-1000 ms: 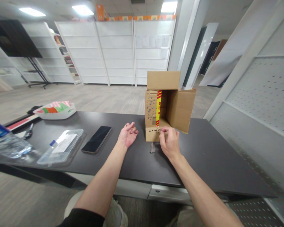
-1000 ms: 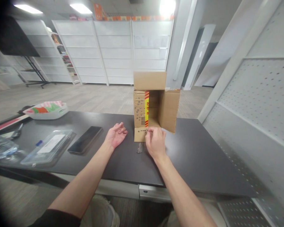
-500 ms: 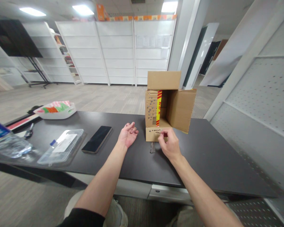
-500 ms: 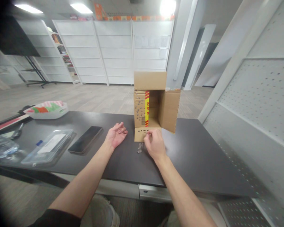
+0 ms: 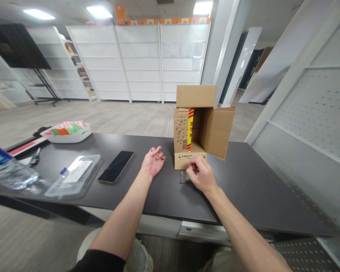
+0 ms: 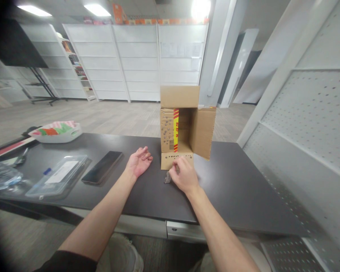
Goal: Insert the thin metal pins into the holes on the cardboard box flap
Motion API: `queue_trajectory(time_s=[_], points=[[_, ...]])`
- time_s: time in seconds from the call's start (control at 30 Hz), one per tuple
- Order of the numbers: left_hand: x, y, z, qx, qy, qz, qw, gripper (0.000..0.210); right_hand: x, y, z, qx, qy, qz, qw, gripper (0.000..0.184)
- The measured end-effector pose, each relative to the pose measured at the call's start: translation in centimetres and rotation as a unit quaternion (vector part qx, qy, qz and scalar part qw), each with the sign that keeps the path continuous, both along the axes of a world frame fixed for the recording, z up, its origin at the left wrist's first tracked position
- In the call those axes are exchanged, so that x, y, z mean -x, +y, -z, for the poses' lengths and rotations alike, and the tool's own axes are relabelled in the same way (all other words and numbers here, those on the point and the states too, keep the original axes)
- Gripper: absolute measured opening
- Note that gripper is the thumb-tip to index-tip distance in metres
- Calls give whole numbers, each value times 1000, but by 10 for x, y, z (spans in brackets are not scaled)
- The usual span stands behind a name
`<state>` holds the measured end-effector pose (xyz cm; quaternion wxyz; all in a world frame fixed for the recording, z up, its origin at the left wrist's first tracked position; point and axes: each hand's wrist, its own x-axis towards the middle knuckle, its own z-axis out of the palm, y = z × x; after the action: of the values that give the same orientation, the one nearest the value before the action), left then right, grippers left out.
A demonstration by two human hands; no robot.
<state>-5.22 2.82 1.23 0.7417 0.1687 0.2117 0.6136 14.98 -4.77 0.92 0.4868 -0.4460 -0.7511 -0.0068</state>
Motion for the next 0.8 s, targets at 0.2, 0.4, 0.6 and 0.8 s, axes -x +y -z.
queue_trajectory(time_s=[0.2,0.4,0.6,0.8], points=[[0,1,1,-6,-3,3,1000,28,0,-1,-1,2,-30,-17,999,10],[0,1,0,0,-9,2,1000,28,0,-2,-1,25,-47,-24,998,9],[-1,0,-1,8,-13,-1,1000,28,0,-1,2,40,-51,-36,997,10],[1,2,2,-3,-8,4,1000,29,1,-3,3,47,-59,-55,996,10]])
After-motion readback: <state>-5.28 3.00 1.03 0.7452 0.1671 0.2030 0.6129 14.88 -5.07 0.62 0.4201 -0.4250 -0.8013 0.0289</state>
